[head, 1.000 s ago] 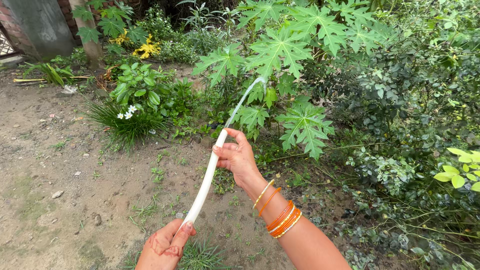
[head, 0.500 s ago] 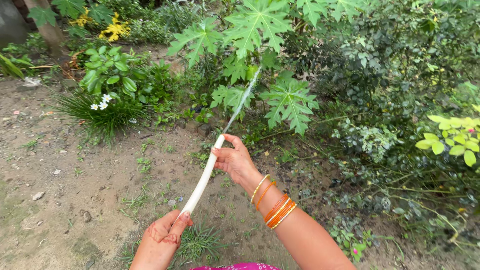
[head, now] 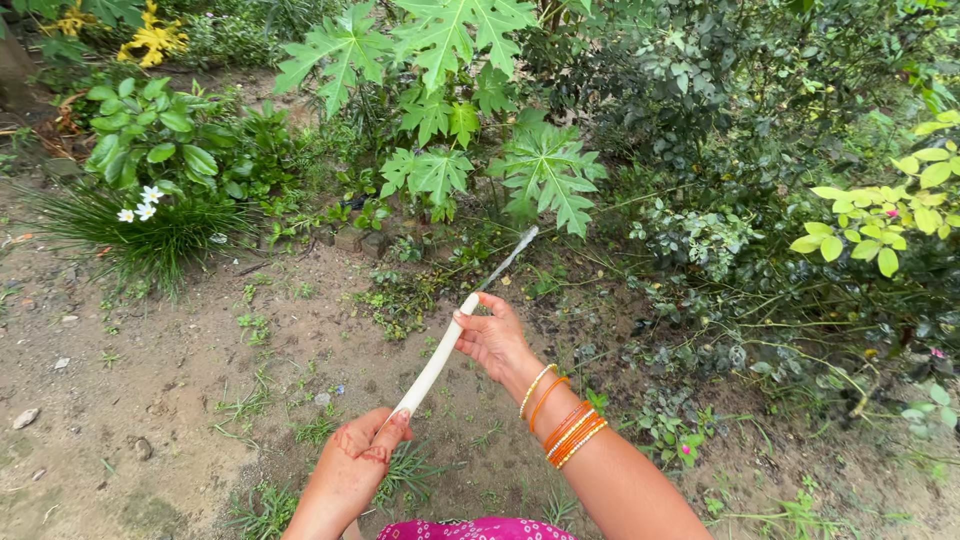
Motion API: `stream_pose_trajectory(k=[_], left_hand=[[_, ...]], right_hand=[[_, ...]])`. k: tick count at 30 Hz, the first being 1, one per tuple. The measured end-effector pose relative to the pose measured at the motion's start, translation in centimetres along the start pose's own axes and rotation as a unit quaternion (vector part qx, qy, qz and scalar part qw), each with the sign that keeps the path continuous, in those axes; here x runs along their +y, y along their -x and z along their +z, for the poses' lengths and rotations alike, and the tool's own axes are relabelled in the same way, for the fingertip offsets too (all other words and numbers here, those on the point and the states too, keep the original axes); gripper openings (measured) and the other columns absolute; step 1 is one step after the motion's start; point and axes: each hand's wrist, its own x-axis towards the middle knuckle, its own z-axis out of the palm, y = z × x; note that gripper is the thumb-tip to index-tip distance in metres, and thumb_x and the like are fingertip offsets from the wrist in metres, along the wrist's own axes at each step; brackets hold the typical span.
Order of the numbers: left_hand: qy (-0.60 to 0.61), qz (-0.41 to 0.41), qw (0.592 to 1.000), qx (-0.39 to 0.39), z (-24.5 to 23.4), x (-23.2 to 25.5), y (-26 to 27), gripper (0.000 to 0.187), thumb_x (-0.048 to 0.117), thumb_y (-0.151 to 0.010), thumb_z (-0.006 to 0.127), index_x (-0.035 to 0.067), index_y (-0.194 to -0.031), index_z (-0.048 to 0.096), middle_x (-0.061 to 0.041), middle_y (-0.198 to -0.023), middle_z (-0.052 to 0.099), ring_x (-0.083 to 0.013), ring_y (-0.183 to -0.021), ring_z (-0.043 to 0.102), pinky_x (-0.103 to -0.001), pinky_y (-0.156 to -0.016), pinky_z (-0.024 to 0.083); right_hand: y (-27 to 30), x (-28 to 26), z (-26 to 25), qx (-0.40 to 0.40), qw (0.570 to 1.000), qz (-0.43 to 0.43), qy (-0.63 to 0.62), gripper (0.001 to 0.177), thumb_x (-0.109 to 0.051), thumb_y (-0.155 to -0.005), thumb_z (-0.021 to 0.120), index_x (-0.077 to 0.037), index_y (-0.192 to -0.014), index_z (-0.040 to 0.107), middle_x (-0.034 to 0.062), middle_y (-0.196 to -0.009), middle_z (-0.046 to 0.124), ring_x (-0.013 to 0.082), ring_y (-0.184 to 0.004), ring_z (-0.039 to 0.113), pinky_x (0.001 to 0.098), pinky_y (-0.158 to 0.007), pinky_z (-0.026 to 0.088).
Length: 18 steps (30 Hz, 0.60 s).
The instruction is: The person waters various plants and trees in a garden by directing water from a hose by hand.
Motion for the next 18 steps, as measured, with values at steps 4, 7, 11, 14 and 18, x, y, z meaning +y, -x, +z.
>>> stream_pose_trajectory(k=[4,7,11,14,18], left_hand=[[0.037,0.007,0.999,-0.015,0.3,0.2,-0.1,0.042,0.043,-0.097,0.058,0.008,-0.081,0.074,-0.002,-0.057,0.045,-0.0124,-0.058,0.045,-0.032,-0.056,0.038],[0.013,-0.003,1.0,-0.01,0.2,-0.3,-0.1,0.041,0.043,-0.097,0.057,0.01,-0.082,0.074,-0.001,-0.056,0.048,-0.0124,-0.057,0.047,-0.031,-0.056,0.039],[0.035,-0.004,0.999,0.007,-0.3,-1.5,0.3,0.041,0.043,-0.097,0.058,0.009,-0.082,0.074,0.0,-0.056,0.047,-0.0117,-0.056,0.046,-0.031,-0.054,0.039],[0.015,-0.016,1.0,0.016,-1.3,-2.0,1.0,0.041,0.045,-0.097,0.056,0.011,-0.083,0.075,0.0,-0.055,0.046,-0.012,-0.054,0.046,-0.031,-0.053,0.038],[0.015,-0.046,0.998,0.039,-2.7,-2.5,2.5,0.041,0.044,-0.097,0.055,0.011,-0.085,0.075,0.001,-0.054,0.045,-0.0117,-0.053,0.046,-0.031,-0.052,0.037]], right_hand=[[0.5,0.0,-0.6,0.03,0.999,0.007,0.015,0.06,-0.001,-0.085,0.075,-0.015,-0.136,0.045,0.0101,-0.101,0.069,0.0244,-0.086,0.071,0.0403,-0.072,0.063],[0.5,0.3,-0.1,0.031,0.999,0.016,0.025,0.061,-0.001,-0.085,0.075,-0.015,-0.136,0.045,0.0102,-0.1,0.069,0.0244,-0.085,0.071,0.0398,-0.071,0.063],[-0.2,1.6,1.0,0.003,0.999,0.034,0.028,0.061,-0.001,-0.085,0.075,-0.014,-0.137,0.045,0.0102,-0.098,0.068,0.0233,-0.083,0.071,0.0385,-0.071,0.064],[-0.8,3.0,2.3,-0.027,0.998,0.04,0.051,0.061,-0.001,-0.086,0.074,-0.012,-0.137,0.042,0.0105,-0.098,0.068,0.0248,-0.082,0.072,0.0395,-0.07,0.063],[-1.4,4.8,4.4,-0.053,0.995,0.057,0.054,0.062,-0.001,-0.086,0.074,-0.012,-0.138,0.042,0.0105,-0.097,0.068,0.0248,-0.081,0.072,0.0399,-0.07,0.063]])
